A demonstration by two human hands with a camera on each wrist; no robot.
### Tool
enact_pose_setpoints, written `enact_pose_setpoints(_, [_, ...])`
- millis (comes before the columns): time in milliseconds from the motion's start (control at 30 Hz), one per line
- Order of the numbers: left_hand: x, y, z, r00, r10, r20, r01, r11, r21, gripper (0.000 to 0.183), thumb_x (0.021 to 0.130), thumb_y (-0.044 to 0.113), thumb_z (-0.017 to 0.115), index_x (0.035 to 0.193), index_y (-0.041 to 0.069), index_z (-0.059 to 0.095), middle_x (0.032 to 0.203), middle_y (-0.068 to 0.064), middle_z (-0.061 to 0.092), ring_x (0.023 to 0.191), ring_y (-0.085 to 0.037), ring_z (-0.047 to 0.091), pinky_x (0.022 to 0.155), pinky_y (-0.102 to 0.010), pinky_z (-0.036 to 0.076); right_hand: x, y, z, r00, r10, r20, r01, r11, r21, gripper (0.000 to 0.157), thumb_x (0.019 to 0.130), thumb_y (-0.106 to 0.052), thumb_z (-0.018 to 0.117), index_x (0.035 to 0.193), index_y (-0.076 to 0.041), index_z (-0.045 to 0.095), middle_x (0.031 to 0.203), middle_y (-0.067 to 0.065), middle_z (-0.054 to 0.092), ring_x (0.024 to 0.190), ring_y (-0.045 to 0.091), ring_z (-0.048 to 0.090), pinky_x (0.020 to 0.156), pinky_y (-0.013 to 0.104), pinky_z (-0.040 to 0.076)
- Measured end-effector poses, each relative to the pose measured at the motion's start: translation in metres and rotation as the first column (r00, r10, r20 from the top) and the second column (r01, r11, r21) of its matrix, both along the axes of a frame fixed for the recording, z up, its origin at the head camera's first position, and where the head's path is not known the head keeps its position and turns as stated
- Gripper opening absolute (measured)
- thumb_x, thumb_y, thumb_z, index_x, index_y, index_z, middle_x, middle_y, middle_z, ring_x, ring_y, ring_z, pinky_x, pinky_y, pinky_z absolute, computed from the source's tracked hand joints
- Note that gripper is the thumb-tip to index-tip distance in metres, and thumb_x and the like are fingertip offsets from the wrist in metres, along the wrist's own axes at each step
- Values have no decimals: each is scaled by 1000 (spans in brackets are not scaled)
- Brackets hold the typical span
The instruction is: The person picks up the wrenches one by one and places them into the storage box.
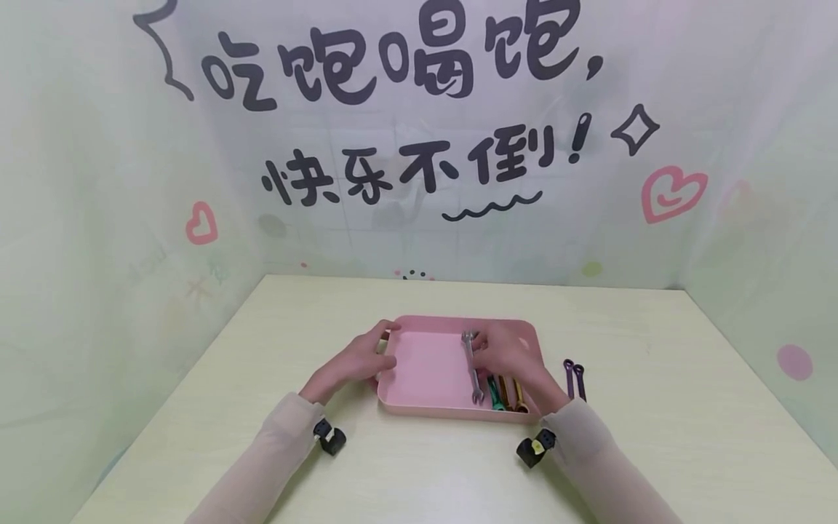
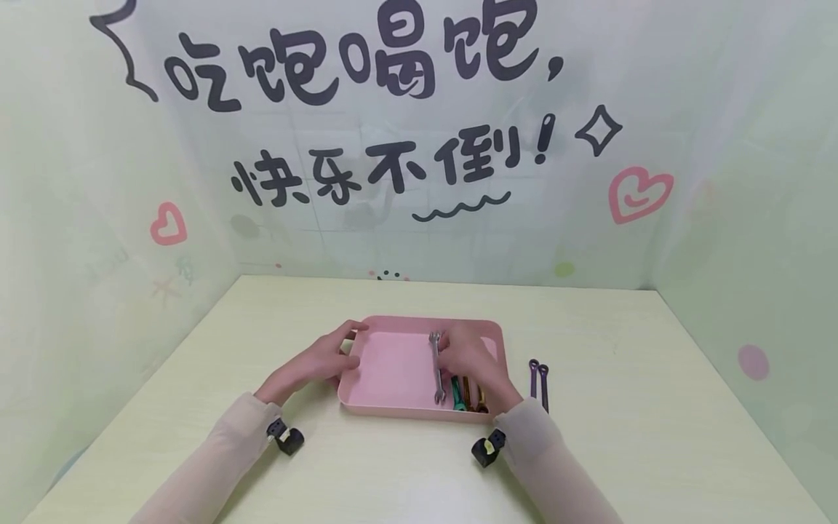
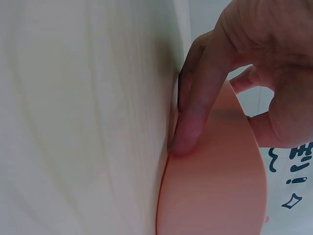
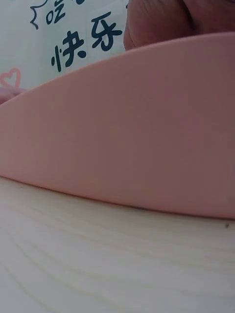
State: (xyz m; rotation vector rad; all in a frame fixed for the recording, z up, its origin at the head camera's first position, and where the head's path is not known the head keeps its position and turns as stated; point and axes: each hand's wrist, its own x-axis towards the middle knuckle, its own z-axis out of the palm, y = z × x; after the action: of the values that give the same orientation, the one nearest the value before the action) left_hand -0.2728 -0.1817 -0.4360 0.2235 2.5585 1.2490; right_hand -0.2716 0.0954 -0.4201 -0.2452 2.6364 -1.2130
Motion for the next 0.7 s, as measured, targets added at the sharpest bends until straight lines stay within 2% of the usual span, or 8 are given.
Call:
enact_pose_setpoints(100, [0,0,-1,1000,1,2,-1,1000,1,71,91,6,62,156,15,36,158,-22,41,82,-23,69,55,-36,63,1,-1,-4,1000,6,0,-6,1000,0,3,89,0,72,89,2,71,83,13,67,60,20,66,57,30,60])
enact_pose_setpoints(200, [-1,1,-1,1000,2,1,-2,1000,3,71,91,5,61,156,15,36,158,-22,41,81,-23,69,54,-36,62,1,-2,-7,1000,-10,-10,10,1000,11,8,89,-1,74,94,3,70,89,14,67,62,20,66,58,28,60])
enact_pose_setpoints(300, [-1,0,-1,1000,1,-1,-1,1000,2,71,91,5,61,156,15,36,158,-22,41,80,-23,69,53,-37,62,2,-4,-5,999,-33,-23,33,999,28,13,89,-2,75,100,2,71,93,14,68,66,20,65,59,27,59])
enact_pose_setpoints(400, [-2,-1,-2,1000,3,1,-3,1000,-2,71,91,5,61,156,16,36,158,-22,41,80,-23,69,53,-37,62,3,-3,-2,998,-49,-36,51,997,50,14,90,-4,74,103,1,73,90,12,69,66,20,65,59,27,57])
enact_pose_setpoints(533, [-2,-1,-2,1000,4,-2,-4,1000,-6,70,91,6,61,156,16,37,157,-22,42,81,-23,68,53,-37,62,5,0,6,993,-38,-108,55,986,156,13,90,-11,76,100,-4,77,81,5,72,62,16,68,58,26,57])
enact_pose_setpoints(633, [-1,-1,-2,1000,2,0,-2,1000,-1,70,91,6,61,156,16,36,158,-22,41,82,-23,69,54,-37,62,6,4,11,987,-10,-163,49,969,241,16,90,-17,78,102,-7,77,85,3,73,64,14,67,58,24,55])
enact_pose_setpoints(700, [-1,0,-2,1000,1,2,-1,1000,3,70,91,6,62,156,16,36,159,-22,41,82,-23,69,54,-36,63,7,8,13,986,10,-167,31,970,240,19,92,-18,76,107,-7,76,91,5,73,69,15,66,59,25,55])
